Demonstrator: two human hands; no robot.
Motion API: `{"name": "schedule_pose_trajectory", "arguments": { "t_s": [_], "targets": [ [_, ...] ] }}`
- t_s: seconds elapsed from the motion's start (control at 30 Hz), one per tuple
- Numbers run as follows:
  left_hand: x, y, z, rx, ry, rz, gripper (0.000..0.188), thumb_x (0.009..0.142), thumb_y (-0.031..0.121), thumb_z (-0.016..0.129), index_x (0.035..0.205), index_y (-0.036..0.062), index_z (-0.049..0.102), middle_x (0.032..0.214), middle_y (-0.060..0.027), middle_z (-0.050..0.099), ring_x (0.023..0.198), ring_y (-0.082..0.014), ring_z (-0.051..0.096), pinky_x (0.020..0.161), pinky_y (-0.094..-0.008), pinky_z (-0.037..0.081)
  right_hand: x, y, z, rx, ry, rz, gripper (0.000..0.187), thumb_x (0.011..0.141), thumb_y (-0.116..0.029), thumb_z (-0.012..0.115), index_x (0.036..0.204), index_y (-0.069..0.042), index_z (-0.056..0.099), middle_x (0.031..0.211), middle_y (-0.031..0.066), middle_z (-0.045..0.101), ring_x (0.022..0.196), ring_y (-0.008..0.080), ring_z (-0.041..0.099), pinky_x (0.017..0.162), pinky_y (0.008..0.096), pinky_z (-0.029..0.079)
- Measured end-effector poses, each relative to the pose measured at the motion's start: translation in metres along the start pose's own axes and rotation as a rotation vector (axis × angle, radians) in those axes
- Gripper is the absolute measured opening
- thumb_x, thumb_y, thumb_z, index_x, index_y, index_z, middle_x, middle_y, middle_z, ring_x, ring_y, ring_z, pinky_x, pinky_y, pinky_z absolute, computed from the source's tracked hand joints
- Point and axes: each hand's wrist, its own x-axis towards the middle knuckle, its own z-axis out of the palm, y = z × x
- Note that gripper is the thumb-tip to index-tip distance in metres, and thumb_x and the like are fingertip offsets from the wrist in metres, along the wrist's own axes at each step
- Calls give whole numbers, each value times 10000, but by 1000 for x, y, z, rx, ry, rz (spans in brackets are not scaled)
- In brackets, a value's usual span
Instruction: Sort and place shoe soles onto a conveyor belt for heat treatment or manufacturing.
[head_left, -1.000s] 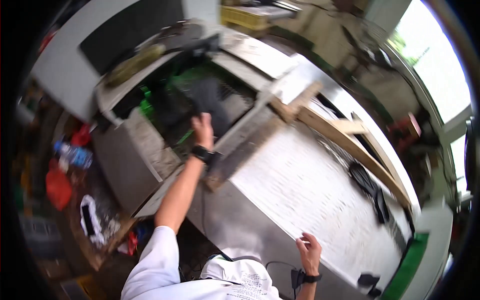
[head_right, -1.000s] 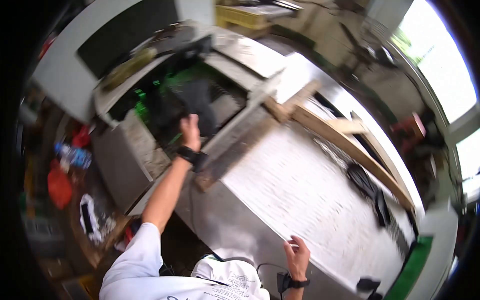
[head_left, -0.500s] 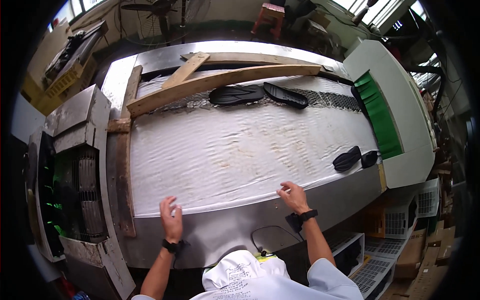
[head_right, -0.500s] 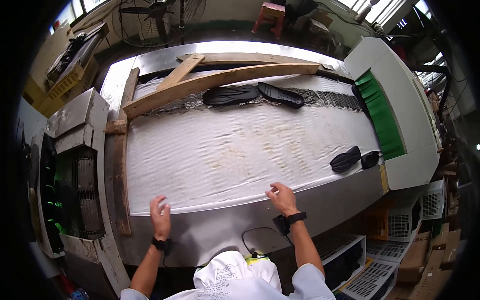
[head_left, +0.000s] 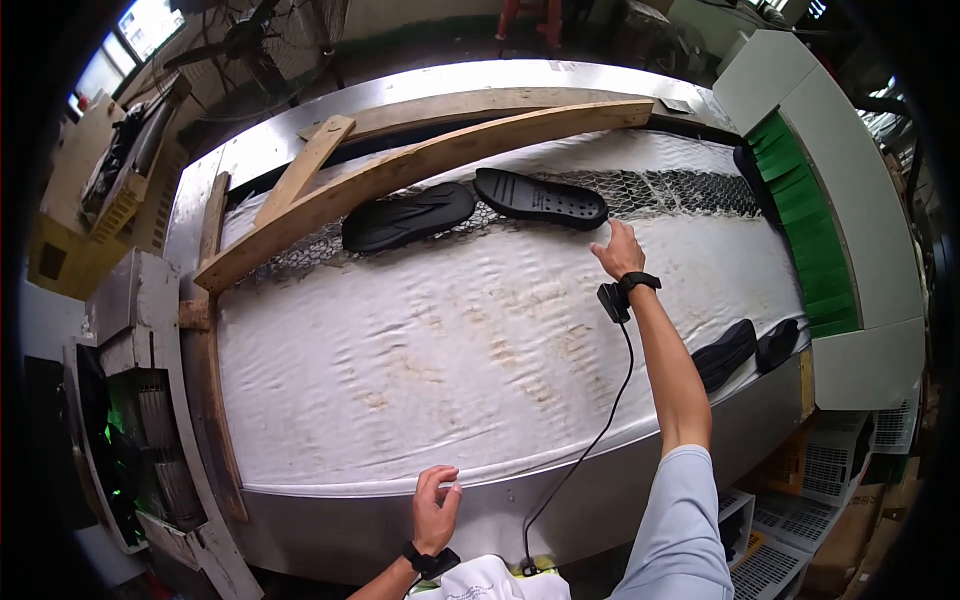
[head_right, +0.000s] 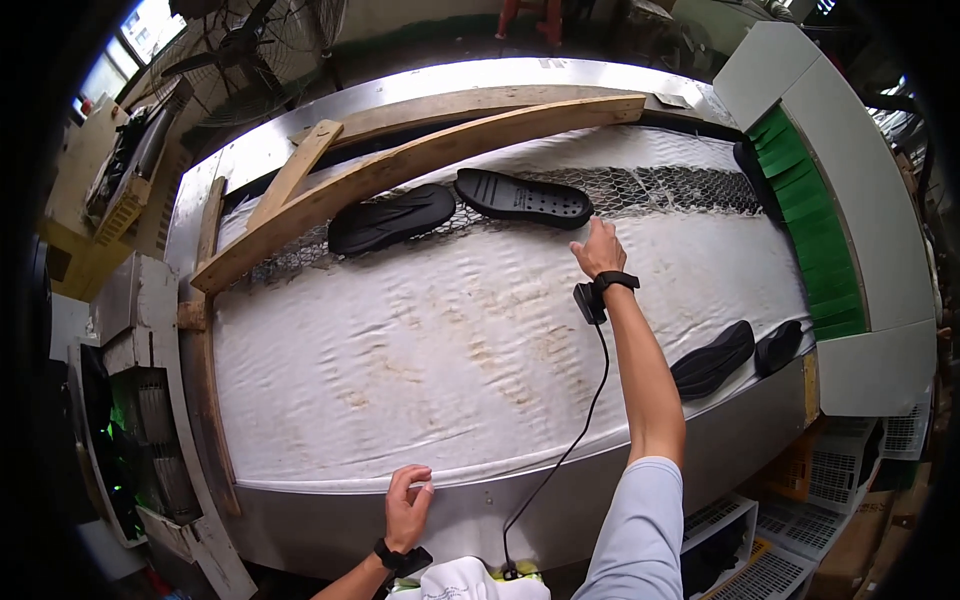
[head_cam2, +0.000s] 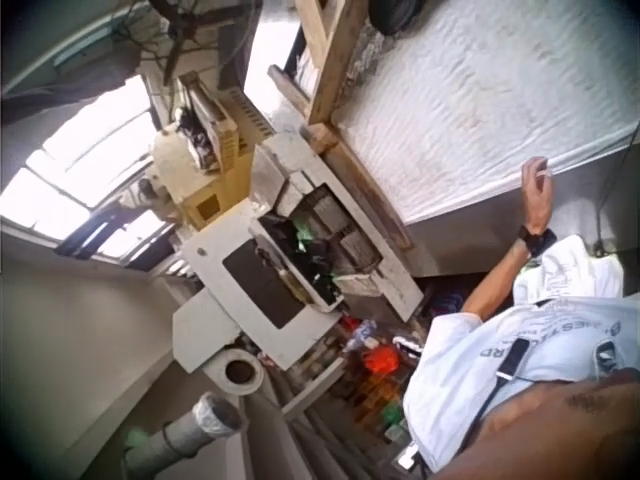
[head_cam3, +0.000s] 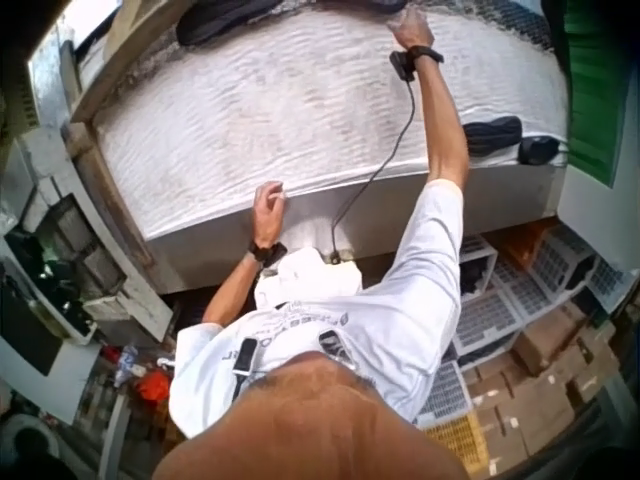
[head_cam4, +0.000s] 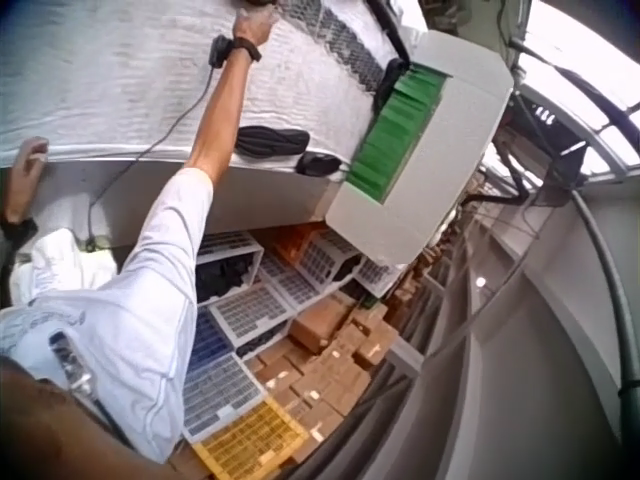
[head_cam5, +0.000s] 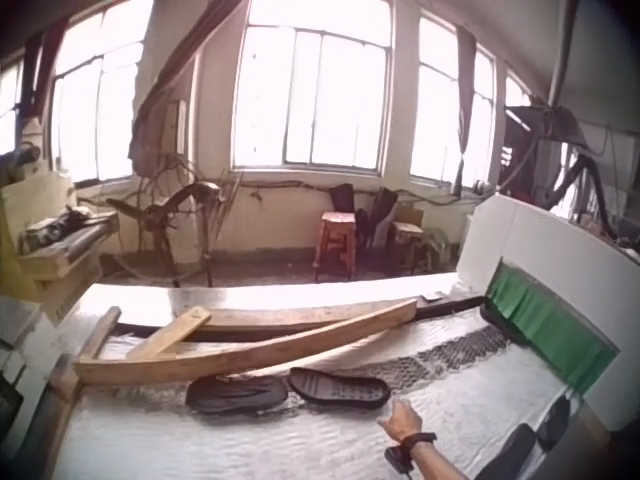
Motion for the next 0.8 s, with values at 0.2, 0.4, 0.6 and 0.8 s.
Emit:
{"name": "schedule_pose_trajectory", "arguments": {
  "t_s": [0.2,0.4,0.6,0.8],
  "targets": [
    [30,3,25,32,-41,-43,245,910,-9,644,1156,1,647,1225,-122,590,1058,-204,645,836,-301,572,59,-20,39,-199,102,-145,993,713,-248,855,1547,-184,319,1593,125,316,1447,374,313,1074,633,373],
    [52,-3,31,33,-79,-60,251,911,-6,646,1162,-2,646,1235,-125,594,1048,-202,647,842,-307,566,68,-22,34,-243,8,-164,1006,641,-289,859,1514,-178,371,1467,142,425,1350,380,403,1051,589,393],
    [59,-2,35,-49,-125,-66,335,937,63,666,1256,-5,588,1261,-133,587,1085,-208,636,878,-319,557,-25,-32,-7,570,-496,-71,621,749,-472,816,1119,7,679,876,86,675,786,184,630,710,335,501],
    [46,1,26,-684,-10,-24,717,939,313,738,1470,15,361,1402,-145,518,1281,-238,523,1058,-384,456,-238,-76,-13,889,-1376,33,578,891,-380,764,1281,24,629,1052,49,688,912,121,611,804,301,504]
  ]
}}
